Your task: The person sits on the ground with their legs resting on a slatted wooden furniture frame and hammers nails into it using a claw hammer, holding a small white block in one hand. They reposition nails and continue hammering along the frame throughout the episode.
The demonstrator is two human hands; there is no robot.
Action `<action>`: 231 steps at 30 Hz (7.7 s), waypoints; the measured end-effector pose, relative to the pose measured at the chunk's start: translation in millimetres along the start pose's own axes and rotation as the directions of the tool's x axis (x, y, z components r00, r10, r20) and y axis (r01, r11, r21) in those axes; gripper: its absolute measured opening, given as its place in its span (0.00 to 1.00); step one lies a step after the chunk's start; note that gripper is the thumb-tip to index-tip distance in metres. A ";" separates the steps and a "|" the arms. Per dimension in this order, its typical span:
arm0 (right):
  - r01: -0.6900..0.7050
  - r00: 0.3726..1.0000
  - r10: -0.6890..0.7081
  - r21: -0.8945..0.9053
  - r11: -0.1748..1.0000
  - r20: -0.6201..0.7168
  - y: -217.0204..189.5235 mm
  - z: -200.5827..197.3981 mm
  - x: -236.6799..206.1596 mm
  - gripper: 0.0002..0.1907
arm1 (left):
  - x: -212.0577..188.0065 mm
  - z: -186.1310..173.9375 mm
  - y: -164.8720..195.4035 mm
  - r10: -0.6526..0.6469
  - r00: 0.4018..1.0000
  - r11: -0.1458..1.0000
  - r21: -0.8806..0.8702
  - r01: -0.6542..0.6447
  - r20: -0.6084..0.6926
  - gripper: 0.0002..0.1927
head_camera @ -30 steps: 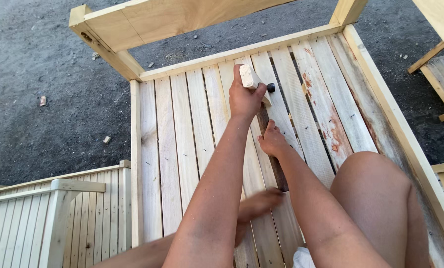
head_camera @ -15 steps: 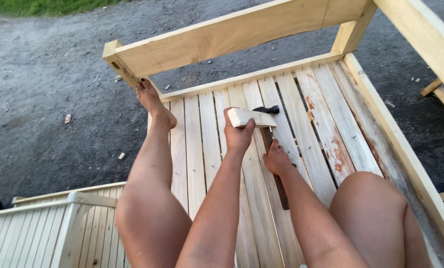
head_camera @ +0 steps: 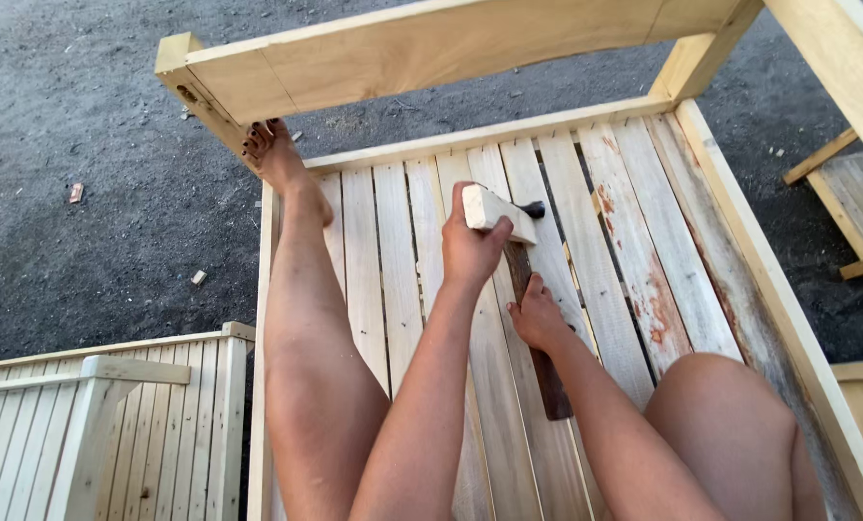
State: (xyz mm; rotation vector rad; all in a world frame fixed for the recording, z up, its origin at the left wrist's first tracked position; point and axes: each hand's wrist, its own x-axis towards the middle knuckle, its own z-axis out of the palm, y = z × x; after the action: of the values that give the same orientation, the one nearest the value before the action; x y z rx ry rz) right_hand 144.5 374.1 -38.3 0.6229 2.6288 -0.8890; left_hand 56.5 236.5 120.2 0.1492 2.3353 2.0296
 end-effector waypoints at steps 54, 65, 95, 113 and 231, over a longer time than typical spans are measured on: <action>-0.017 0.994 0.018 0.008 1.000 -0.109 -13.2 -1.6 2.3 0.43 | 91.1 -80.2 6.8 0.233 0.935 0.958 -0.104 -0.269 -0.268 0.21; -0.177 0.983 0.170 0.659 0.731 0.075 -60.3 -80.0 -12.3 0.17 | 119.6 -99.6 -45.2 0.302 0.889 0.945 -0.014 -0.327 -0.343 0.17; 0.142 0.976 -0.092 -0.253 0.957 0.197 -240.8 -159.9 46.4 0.21 | 45.2 -80.2 -87.1 0.487 0.822 0.872 0.218 -0.438 -0.296 0.19; 0.278 0.958 -0.223 -0.411 0.868 0.178 -263.9 -186.1 68.0 0.22 | 66.0 -79.3 -74.1 0.471 0.846 0.877 0.231 -0.421 -0.250 0.17; 0.155 0.956 -0.130 0.075 0.985 -0.264 -193.3 -93.0 143.0 0.17 | 163.1 -98.1 -38.3 0.132 0.943 0.989 0.106 -0.104 -0.305 0.15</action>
State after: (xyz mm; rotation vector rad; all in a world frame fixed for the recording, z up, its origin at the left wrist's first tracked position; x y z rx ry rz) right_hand -85.8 337.9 71.8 0.6147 2.9095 -1.0437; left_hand -116.8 151.1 101.1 -0.0334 2.6645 2.1419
